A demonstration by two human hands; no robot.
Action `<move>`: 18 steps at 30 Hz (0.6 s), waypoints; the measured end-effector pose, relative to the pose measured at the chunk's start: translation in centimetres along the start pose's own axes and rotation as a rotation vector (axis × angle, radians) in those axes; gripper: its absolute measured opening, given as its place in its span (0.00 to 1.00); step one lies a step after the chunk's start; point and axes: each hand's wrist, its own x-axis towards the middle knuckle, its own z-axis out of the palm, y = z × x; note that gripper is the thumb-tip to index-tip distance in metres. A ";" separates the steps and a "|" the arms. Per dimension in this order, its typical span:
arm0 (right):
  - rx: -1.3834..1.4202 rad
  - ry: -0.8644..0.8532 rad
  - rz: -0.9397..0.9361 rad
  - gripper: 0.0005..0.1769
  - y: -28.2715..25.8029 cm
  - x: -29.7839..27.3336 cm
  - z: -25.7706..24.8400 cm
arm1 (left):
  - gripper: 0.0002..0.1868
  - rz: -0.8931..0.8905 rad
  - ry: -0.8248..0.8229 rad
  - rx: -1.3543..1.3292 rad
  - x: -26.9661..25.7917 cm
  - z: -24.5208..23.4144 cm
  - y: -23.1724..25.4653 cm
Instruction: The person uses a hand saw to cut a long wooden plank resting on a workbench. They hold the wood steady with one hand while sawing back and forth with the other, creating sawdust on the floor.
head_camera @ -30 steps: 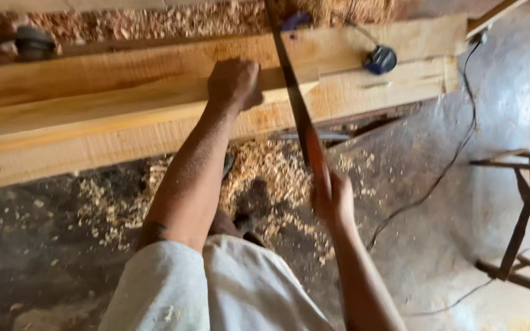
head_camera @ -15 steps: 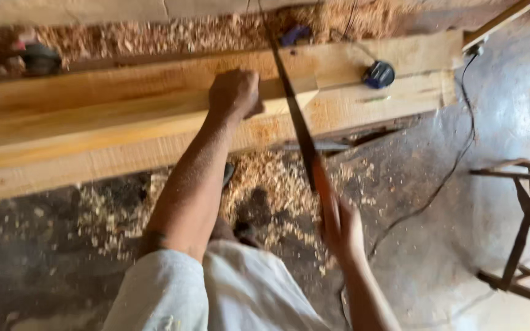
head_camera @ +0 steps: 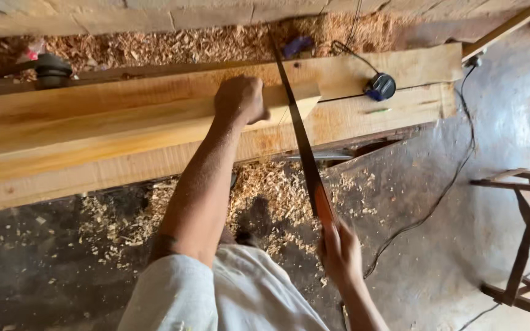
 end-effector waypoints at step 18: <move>0.264 0.118 -0.185 0.22 1.0 -8.4 -7.5 | 0.17 0.056 0.030 0.070 -4.3 -1.6 3.6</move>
